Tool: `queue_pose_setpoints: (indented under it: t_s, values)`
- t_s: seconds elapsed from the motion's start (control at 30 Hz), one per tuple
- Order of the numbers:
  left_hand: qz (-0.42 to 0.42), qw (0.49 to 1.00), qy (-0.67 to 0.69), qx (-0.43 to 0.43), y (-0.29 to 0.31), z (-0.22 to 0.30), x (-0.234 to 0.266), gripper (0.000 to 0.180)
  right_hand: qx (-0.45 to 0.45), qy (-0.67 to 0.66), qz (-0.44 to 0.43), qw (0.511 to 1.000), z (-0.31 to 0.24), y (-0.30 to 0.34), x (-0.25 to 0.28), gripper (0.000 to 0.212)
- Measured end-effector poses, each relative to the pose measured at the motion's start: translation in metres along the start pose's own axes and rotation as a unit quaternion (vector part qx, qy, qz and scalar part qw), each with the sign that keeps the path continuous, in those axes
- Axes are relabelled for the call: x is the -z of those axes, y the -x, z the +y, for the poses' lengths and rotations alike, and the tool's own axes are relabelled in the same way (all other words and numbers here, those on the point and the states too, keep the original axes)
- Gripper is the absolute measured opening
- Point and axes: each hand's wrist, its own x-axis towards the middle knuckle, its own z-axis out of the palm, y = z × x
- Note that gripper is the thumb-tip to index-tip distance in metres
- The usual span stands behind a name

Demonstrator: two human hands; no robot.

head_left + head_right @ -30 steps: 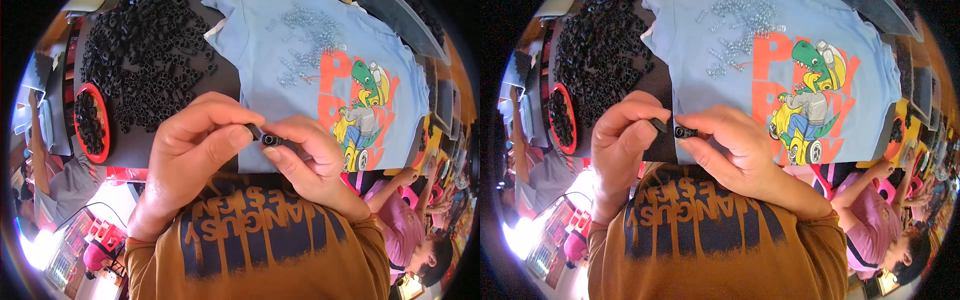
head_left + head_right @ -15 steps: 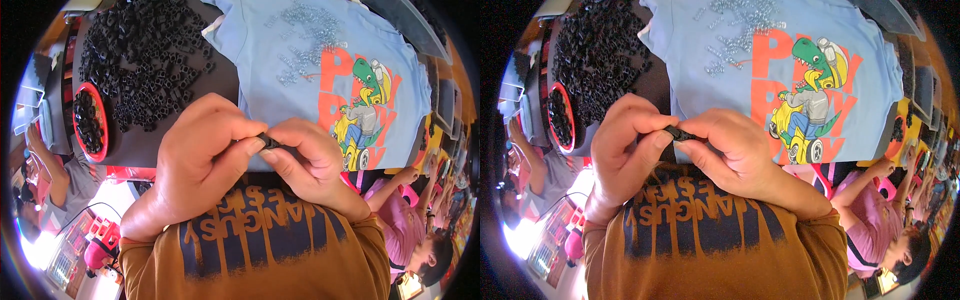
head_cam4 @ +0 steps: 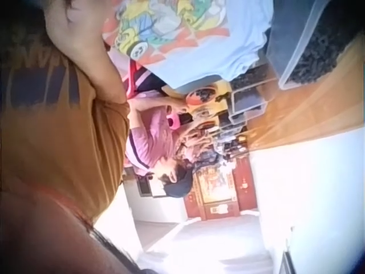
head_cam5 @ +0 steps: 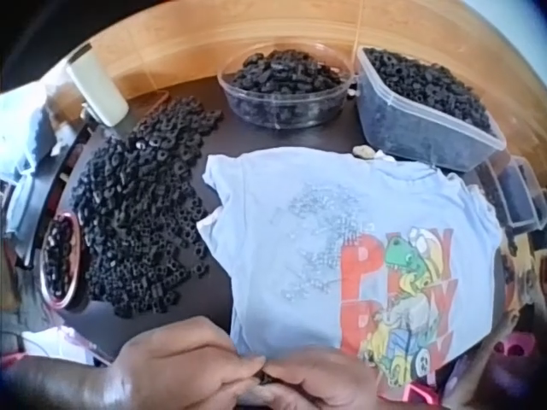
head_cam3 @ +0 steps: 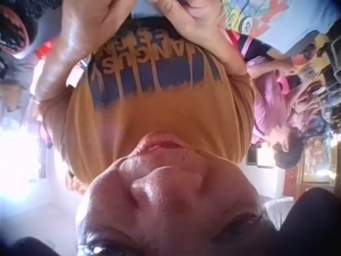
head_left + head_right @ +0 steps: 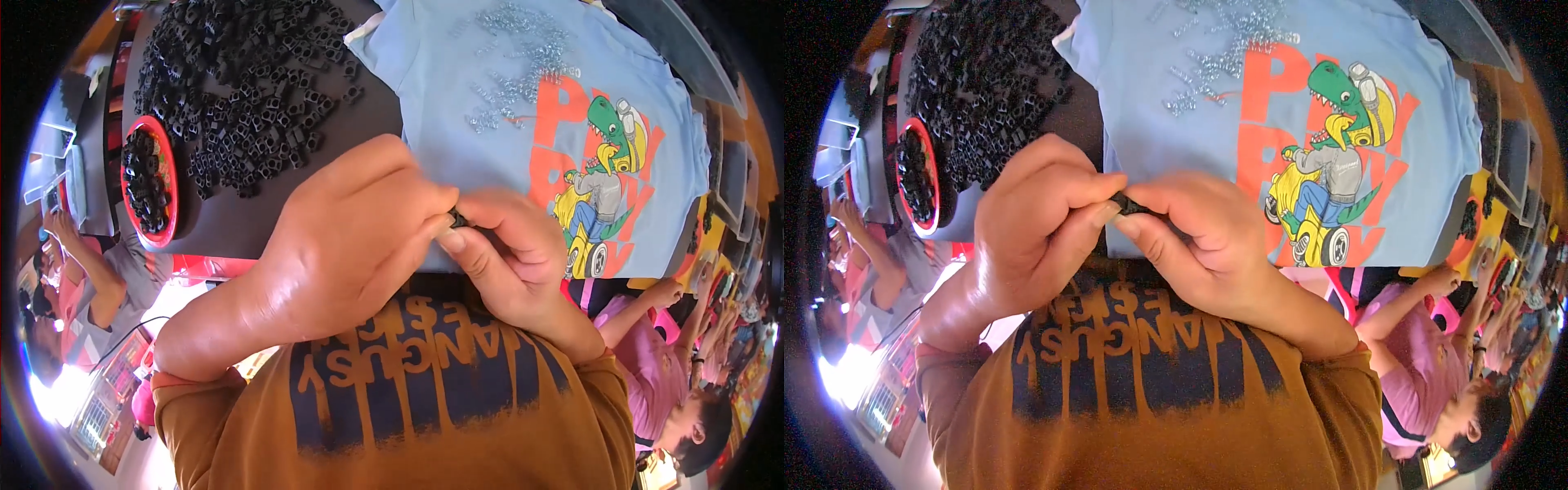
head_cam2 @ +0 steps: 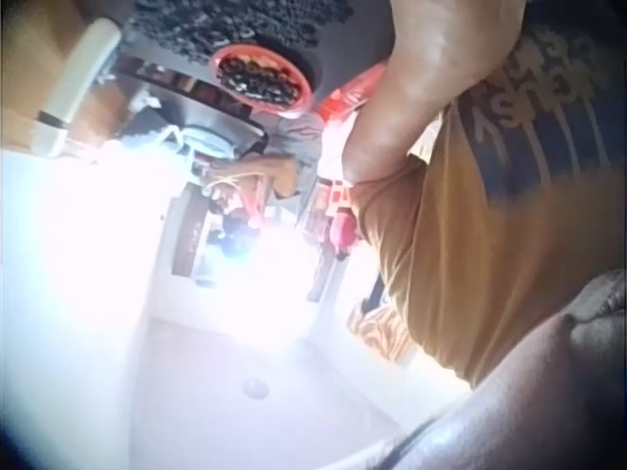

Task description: Assembling plastic cord locks by inserting metal springs into plastic housings.

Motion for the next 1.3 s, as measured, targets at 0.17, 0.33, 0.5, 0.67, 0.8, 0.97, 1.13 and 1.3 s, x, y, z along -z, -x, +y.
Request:
queue_pose_setpoints:
  t_s: [0.17, 0.33, 0.5, 0.67, 0.8, 0.97, 1.13, 1.3]
  values:
    - [0.024, 0.991, -0.084, -0.101, 0.001, -0.006, 0.0, 0.03, -0.024, -0.054, 0.004, 0.998, 0.004, 0.001, 0.0, 0.015]
    - [0.029, 0.971, -0.17, -0.167, -0.003, -0.006, 0.0, 0.041, -0.059, -0.135, 0.007, 0.989, 0.0, -0.003, 0.004, 0.013]
    - [-0.025, 0.943, -0.23, -0.237, 0.002, -0.007, 0.004, 0.043, -0.061, -0.08, -0.041, 0.994, -0.006, -0.007, 0.011, 0.014]
    - [0.031, 0.939, -0.242, -0.242, 0.0, -0.005, -0.005, 0.037, -0.041, -0.059, -0.03, 0.997, -0.007, -0.005, 0.011, 0.014]
    - [0.057, 0.943, -0.241, -0.223, -0.004, -0.005, -0.007, 0.041, -0.036, -0.081, -0.03, 0.996, -0.01, -0.003, 0.011, 0.015]
    - [-0.09, 0.959, -0.242, -0.12, -0.036, 0.011, 0.022, 0.037, -0.021, -0.033, -0.034, 0.999, -0.011, 0.003, 0.018, 0.023]
    - [0.214, 0.951, -0.188, -0.122, -0.128, -0.014, 0.054, 0.028, -0.065, -0.068, -0.031, 0.995, -0.009, -0.001, 0.016, 0.029]
    - [0.069, 0.989, 0.012, -0.131, -0.188, -0.011, 0.094, 0.027, -0.075, -0.095, -0.004, 0.993, -0.012, -0.005, 0.008, 0.021]
